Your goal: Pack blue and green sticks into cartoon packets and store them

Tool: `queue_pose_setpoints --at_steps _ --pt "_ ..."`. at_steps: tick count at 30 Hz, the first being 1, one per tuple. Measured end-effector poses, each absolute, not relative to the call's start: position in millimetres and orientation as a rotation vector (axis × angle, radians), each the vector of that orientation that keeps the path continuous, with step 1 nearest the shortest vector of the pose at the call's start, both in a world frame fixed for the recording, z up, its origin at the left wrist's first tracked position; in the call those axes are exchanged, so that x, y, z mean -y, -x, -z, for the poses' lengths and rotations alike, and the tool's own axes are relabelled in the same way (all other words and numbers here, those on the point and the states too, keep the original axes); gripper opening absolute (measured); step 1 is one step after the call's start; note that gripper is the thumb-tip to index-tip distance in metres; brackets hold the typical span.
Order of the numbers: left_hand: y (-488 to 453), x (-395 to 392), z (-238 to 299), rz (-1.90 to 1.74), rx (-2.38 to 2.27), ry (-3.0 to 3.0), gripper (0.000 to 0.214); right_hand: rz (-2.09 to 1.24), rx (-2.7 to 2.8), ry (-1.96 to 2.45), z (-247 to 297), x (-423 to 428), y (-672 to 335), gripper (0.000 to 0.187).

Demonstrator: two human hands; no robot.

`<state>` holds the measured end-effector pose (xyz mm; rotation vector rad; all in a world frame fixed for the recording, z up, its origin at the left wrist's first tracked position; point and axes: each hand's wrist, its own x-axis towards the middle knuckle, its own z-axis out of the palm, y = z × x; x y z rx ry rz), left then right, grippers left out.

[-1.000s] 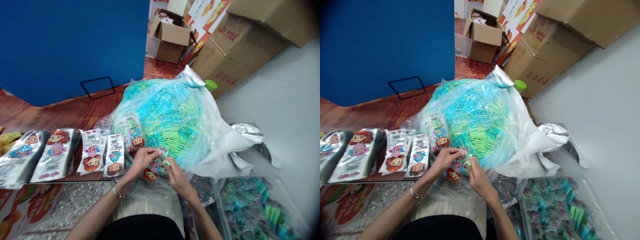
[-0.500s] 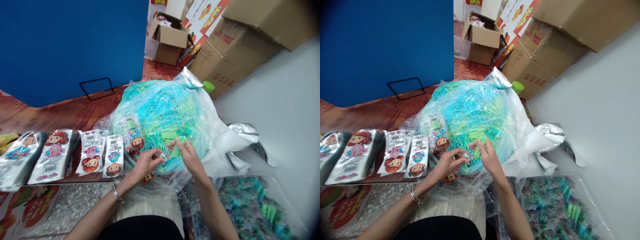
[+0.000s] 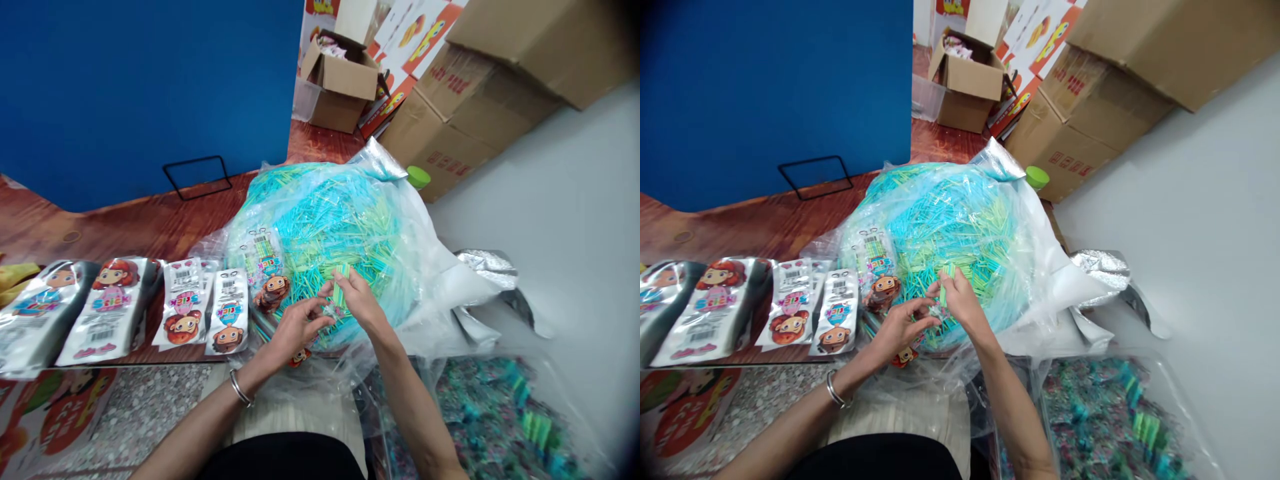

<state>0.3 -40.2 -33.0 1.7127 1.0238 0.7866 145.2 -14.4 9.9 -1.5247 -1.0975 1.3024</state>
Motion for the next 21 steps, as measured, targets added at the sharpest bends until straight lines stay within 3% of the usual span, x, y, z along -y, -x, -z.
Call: queue_pose_setpoints --at_steps 8,16,21 --pt "-3 36 40 -0.913 -0.961 -1.153 0.029 -1.377 0.778 1.331 1 29 -132 0.029" --pt "4 36 20 -0.87 -0.93 -1.555 0.024 -0.994 1.446 1.417 -17 57 -135 0.025" --pt "6 34 18 -0.856 -0.973 -1.36 0.029 -0.932 1.589 1.387 -18 64 -141 0.025"
